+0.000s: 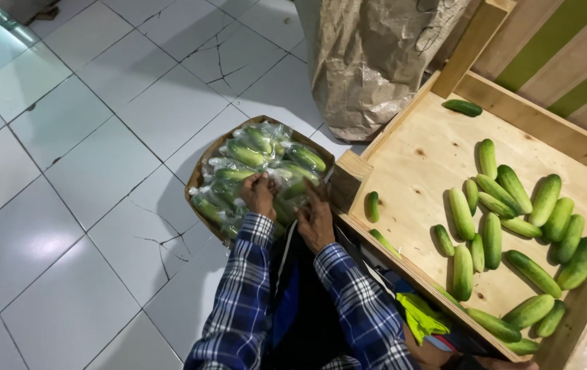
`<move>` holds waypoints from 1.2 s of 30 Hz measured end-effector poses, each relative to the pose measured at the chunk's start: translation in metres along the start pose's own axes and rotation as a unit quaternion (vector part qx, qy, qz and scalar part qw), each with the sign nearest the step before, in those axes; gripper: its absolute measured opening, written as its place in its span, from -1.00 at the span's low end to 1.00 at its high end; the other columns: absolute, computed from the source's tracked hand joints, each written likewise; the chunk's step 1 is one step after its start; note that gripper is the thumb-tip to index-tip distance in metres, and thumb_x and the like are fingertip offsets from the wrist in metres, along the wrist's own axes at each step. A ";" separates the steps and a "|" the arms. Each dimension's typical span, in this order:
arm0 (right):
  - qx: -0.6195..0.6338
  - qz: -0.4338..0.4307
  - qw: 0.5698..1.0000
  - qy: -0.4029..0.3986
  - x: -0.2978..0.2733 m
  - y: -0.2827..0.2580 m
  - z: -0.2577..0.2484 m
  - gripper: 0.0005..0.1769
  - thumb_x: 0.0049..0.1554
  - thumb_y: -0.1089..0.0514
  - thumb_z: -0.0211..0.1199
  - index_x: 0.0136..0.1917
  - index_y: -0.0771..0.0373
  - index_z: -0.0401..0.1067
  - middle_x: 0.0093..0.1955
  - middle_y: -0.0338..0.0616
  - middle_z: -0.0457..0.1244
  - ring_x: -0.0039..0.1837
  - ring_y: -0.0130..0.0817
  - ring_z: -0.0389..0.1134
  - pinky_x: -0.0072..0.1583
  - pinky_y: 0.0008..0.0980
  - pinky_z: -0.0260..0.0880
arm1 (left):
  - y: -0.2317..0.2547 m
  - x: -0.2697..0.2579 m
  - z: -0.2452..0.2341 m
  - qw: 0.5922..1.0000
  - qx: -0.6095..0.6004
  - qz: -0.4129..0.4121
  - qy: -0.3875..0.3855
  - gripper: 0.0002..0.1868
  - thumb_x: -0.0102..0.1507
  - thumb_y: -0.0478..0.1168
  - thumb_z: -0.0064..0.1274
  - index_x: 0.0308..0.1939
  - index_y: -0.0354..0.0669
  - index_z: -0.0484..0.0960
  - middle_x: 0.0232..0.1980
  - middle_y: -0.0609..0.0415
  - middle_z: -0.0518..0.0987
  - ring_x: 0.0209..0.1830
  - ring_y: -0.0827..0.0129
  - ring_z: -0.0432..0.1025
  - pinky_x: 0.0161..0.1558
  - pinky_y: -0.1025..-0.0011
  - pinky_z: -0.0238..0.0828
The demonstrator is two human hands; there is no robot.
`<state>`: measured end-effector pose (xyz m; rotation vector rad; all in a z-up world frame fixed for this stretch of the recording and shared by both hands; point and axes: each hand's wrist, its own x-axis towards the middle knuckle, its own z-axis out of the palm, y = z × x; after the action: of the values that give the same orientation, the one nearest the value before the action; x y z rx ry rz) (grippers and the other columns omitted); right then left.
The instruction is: The person sorts cucumbers by hand and places them into small plastic bags.
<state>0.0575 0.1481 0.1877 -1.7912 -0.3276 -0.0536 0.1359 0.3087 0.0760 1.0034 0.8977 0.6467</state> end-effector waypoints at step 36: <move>-0.191 -0.145 0.967 0.083 -0.069 0.102 -0.032 -0.56 0.31 0.17 0.18 0.37 0.46 0.26 0.41 0.33 0.19 0.30 0.26 0.33 0.28 0.02 0.42 | 0.052 -0.113 -0.026 0.718 0.441 0.458 -0.281 -0.87 0.28 -0.32 0.16 -0.10 -0.27 0.69 -0.15 -0.20 0.64 -0.22 -0.08 0.50 -0.13 0.07 0.40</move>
<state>0.0218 0.0828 0.0844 -2.0878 -0.4807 -0.5020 0.0547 0.2500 0.1543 2.4392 0.0194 0.6326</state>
